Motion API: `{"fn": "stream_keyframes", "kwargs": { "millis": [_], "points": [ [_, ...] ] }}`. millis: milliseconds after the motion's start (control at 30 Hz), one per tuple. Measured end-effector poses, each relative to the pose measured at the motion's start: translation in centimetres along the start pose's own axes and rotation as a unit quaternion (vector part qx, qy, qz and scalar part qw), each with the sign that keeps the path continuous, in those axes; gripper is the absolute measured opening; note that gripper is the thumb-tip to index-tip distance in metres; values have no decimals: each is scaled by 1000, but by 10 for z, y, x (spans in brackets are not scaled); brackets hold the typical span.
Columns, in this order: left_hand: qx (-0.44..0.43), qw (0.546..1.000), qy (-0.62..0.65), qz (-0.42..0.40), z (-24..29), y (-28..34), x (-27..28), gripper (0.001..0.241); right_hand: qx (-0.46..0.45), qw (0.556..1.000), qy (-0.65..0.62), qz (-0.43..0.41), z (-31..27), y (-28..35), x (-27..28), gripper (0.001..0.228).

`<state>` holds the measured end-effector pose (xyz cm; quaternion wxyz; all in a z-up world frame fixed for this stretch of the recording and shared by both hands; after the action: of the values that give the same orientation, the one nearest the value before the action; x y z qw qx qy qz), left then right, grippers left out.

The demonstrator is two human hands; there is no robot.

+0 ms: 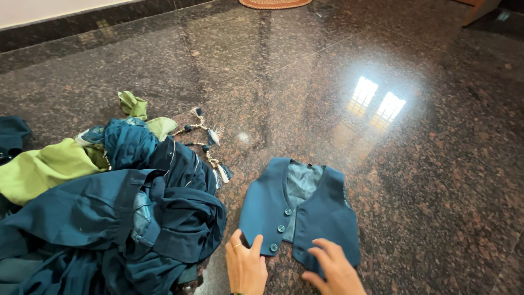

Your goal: The person folds a pile of clothes on the floor, including a dark blue jacket with gold embroidery, a matching vest, and trousers. They button the jacket and vest, then fold each item neatly and place them aside.

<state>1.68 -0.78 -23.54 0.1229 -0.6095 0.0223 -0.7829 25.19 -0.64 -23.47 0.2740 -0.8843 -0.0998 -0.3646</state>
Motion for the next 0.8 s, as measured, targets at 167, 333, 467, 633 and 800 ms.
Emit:
{"fn": "stream_keyframes", "kwargs": {
  "millis": [167, 333, 467, 633, 800],
  "points": [
    [-173, 954, -133, 206, 17, -5, 17, 19, 63, 995, 74, -23, -6, 4, -27, 38],
    [-132, 966, -24, 222, 23, -20, 38, 14, -173, 970, -81, 150, 23, -12, 17, 17],
    [-149, 962, 52, 224, 51, -22, 50, 16, -283, 911, -110, 280, 24, -13, 52, 23],
    [-280, 937, 143, 153, 79, -17, 32, 22, -45, 999, 9, 17, -18, -33, 20, 29],
    [-24, 959, 236, 157, 9, -34, -12, 11, -122, 984, -60, 115, 24, -17, 33, 41]
  ]
}}
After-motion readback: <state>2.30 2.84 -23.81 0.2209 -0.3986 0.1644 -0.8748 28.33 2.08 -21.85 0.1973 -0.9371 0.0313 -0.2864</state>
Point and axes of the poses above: each hand's wrist, its own y-axis away from the middle knuckle, its own x-axis out of the back of the hand, z = x × y, the point moved 7 cm from there along -y, towards the middle knuckle, and after that the axes turned 15 degrees about -y, right-handed, at the moved point
